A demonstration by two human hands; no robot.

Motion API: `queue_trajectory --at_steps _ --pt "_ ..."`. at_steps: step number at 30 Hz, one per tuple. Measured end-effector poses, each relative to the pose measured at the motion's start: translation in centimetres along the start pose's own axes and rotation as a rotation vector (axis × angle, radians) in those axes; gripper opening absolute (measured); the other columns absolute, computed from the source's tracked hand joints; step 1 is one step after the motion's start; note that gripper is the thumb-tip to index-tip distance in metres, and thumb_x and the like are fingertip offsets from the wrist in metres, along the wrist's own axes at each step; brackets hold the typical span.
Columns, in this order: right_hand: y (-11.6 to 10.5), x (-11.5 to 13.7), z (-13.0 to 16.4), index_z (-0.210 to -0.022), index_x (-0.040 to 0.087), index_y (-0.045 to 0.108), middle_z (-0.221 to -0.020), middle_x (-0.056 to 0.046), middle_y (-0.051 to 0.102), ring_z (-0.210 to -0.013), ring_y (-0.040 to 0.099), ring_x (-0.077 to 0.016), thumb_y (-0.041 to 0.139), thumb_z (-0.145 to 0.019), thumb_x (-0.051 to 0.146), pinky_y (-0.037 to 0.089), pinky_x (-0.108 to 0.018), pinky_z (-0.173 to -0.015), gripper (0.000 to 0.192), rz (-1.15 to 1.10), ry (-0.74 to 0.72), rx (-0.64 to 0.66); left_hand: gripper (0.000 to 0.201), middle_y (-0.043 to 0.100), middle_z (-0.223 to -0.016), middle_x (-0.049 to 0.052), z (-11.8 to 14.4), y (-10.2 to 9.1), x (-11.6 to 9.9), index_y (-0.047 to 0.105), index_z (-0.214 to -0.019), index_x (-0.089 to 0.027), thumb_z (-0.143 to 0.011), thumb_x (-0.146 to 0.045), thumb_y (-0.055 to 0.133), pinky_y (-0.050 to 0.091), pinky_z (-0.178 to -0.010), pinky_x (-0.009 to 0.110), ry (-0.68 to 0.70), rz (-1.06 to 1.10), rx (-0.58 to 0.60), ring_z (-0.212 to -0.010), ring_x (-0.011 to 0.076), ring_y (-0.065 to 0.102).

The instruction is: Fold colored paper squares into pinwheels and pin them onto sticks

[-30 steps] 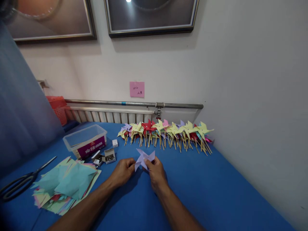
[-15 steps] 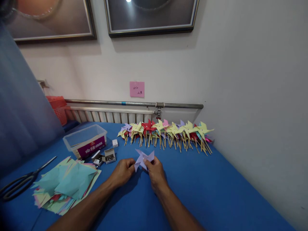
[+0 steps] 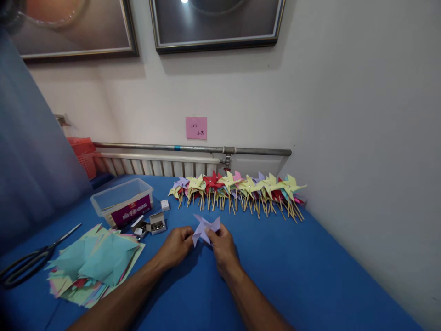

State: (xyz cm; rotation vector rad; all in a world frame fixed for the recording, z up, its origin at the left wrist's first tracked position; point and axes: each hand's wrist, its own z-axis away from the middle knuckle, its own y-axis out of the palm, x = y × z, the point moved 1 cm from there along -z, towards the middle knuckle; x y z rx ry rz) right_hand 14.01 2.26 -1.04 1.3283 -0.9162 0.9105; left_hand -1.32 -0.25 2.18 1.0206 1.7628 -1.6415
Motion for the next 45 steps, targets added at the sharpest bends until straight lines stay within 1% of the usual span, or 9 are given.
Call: queue_trajectory --at_steps 6,14,17,21,26,34,40,45 --pt "0.02 0.00 0.01 -0.086 0.019 0.071 -0.078 -0.001 0.074 -0.071 0.067 -0.0191 0.083 -0.061 0.035 0.051 -0.030 -0.069 0.032 -0.003 0.001 0.000 0.023 0.056 -0.059 -0.002 0.01 0.04 0.08 0.060 -0.067 -0.016 -0.083 -0.027 0.048 0.027 -0.053 0.022 -0.002 0.000 -0.003 -0.056 0.0107 0.048" --pt "-0.09 -0.11 -0.09 -0.086 0.019 0.070 -0.078 -0.001 0.074 -0.072 0.067 -0.0199 0.082 -0.061 0.036 0.052 -0.030 -0.069 0.033 0.010 -0.002 0.009 0.022 0.057 -0.059 -0.002 -0.02 0.04 0.13 0.062 -0.068 -0.015 -0.083 -0.023 0.048 0.026 -0.053 0.023 -0.012 -0.014 -0.004 -0.056 0.0105 0.046" --pt "-0.15 -0.20 -0.16 -0.087 0.018 0.070 -0.077 -0.001 0.074 -0.071 0.067 -0.0197 0.082 -0.062 0.036 0.051 -0.030 -0.068 0.033 0.013 -0.004 0.015 0.024 0.057 -0.059 -0.001 -0.03 0.10 0.23 0.063 -0.068 -0.015 -0.084 -0.025 0.048 0.026 -0.054 0.023 -0.014 -0.013 -0.008 -0.055 0.0104 0.046" --pt "-0.14 -0.20 -0.15 -0.090 0.019 0.071 -0.081 -0.002 0.075 -0.073 0.067 -0.0208 0.082 -0.062 0.036 0.052 -0.030 -0.068 0.034 0.012 -0.002 0.023 0.026 0.057 -0.059 -0.001 -0.07 0.19 0.34 0.064 -0.069 -0.015 -0.086 -0.029 0.049 0.027 -0.054 0.023 -0.009 -0.007 -0.014 -0.056 0.0109 0.047" --pt "-0.15 -0.25 -0.16 -0.083 0.019 0.070 -0.075 0.000 0.073 -0.069 0.066 -0.0192 0.082 -0.062 0.038 0.050 -0.028 -0.065 0.030 0.022 -0.013 0.001 0.025 0.058 -0.060 -0.001 -0.11 0.17 0.32 0.063 -0.068 -0.016 -0.084 -0.025 0.048 0.029 -0.055 0.023 -0.010 -0.012 -0.016 -0.057 0.0111 0.048" --pt "-0.43 -0.71 -0.54 -0.086 0.019 0.070 -0.076 -0.001 0.073 -0.068 0.065 -0.0181 0.081 -0.063 0.038 0.050 -0.028 -0.066 0.032 0.033 -0.022 0.000 0.025 0.055 -0.058 -0.002 -0.16 0.34 0.56 0.062 -0.067 -0.016 -0.084 -0.025 0.047 0.026 -0.054 0.023 0.015 -0.022 -0.014 -0.056 0.0107 0.047" --pt "-0.08 -0.09 -0.06 -0.083 0.019 0.070 -0.073 0.000 0.071 -0.066 0.064 -0.0178 0.082 -0.061 0.036 0.051 -0.029 -0.065 0.030 0.009 -0.005 0.002 0.023 0.056 -0.058 -0.002 -0.26 0.32 0.62 0.060 -0.067 -0.016 -0.084 -0.024 0.047 0.027 -0.054 0.022 0.010 -0.014 -0.015 -0.055 0.0101 0.047" --pt "0.19 0.28 0.29 -0.083 0.019 0.071 -0.075 -0.001 0.072 -0.067 0.065 -0.0182 0.083 -0.060 0.034 0.052 -0.030 -0.066 0.030 -0.004 0.027 0.004 0.022 0.056 -0.058 -0.002 -0.07 0.22 0.44 0.059 -0.067 -0.016 -0.084 -0.024 0.048 0.026 -0.053 0.022 0.000 -0.007 -0.010 -0.055 0.0100 0.047"
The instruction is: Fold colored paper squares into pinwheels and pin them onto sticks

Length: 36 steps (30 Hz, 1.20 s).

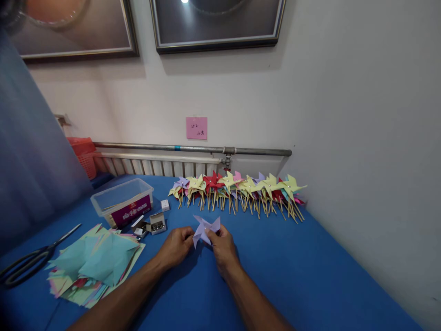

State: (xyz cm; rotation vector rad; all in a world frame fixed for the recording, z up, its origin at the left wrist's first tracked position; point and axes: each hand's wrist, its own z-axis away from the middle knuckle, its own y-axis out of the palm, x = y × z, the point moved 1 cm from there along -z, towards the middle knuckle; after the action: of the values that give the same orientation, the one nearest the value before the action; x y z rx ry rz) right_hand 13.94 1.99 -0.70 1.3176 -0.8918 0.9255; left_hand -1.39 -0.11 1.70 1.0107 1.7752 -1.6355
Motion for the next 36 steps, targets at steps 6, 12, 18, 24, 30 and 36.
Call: queue_trajectory --at_steps 6,12,18,24,30,36 --pt "-0.1 -0.1 -0.1 -0.086 0.018 0.071 -0.078 -0.002 0.074 -0.070 0.067 -0.0195 0.084 -0.059 0.036 0.053 -0.031 -0.069 0.035 -0.002 0.014 0.007 0.022 0.054 -0.058 -0.002 0.1 -0.1 -0.2 0.058 -0.066 -0.016 -0.083 -0.024 0.048 0.025 -0.052 0.022 -0.004 0.008 0.002 -0.055 0.0101 0.047" --pt "-0.2 -0.1 -0.1 -0.086 0.018 0.071 -0.076 -0.002 0.074 -0.071 0.067 -0.0202 0.084 -0.060 0.037 0.052 -0.031 -0.069 0.035 0.015 -0.026 -0.001 0.022 0.054 -0.057 -0.003 -0.1 0.0 0.1 0.058 -0.065 -0.016 -0.082 -0.022 0.046 0.026 -0.053 0.022 0.018 -0.003 -0.002 -0.055 0.0100 0.046" --pt "-0.3 -0.4 -0.3 -0.085 0.019 0.071 -0.078 -0.002 0.074 -0.070 0.066 -0.0199 0.083 -0.061 0.036 0.052 -0.030 -0.068 0.032 0.006 -0.019 0.012 0.021 0.056 -0.059 -0.002 0.0 -0.1 -0.1 0.061 -0.067 -0.016 -0.082 -0.022 0.046 0.028 -0.054 0.022 0.013 0.004 -0.005 -0.057 0.0107 0.049" --pt "-0.6 -0.9 -0.7 -0.087 0.018 0.071 -0.076 -0.001 0.073 -0.069 0.065 -0.0187 0.082 -0.064 0.036 0.050 -0.029 -0.067 0.031 0.023 -0.047 0.009 0.022 0.057 -0.058 -0.002 -0.1 0.0 0.0 0.062 -0.067 -0.016 -0.082 -0.022 0.046 0.027 -0.054 0.023 -0.004 -0.010 0.004 -0.056 0.0107 0.048" --pt "-0.7 -1.1 -0.9 -0.086 0.018 0.071 -0.077 -0.002 0.073 -0.069 0.065 -0.0194 0.082 -0.064 0.037 0.051 -0.029 -0.066 0.031 0.020 -0.061 0.010 0.022 0.056 -0.058 -0.002 0.0 0.0 -0.1 0.061 -0.067 -0.016 -0.082 -0.022 0.047 0.027 -0.053 0.022 0.004 0.005 0.001 -0.055 0.0105 0.047" --pt "-0.7 -1.0 -0.7 -0.086 0.018 0.072 -0.077 -0.002 0.073 -0.068 0.065 -0.0190 0.082 -0.063 0.035 0.051 -0.030 -0.067 0.030 0.026 -0.050 0.004 0.022 0.058 -0.058 -0.001 0.1 -0.2 -0.3 0.062 -0.067 -0.016 -0.082 -0.022 0.047 0.027 -0.053 0.023 -0.012 0.003 -0.005 -0.056 0.0109 0.050"
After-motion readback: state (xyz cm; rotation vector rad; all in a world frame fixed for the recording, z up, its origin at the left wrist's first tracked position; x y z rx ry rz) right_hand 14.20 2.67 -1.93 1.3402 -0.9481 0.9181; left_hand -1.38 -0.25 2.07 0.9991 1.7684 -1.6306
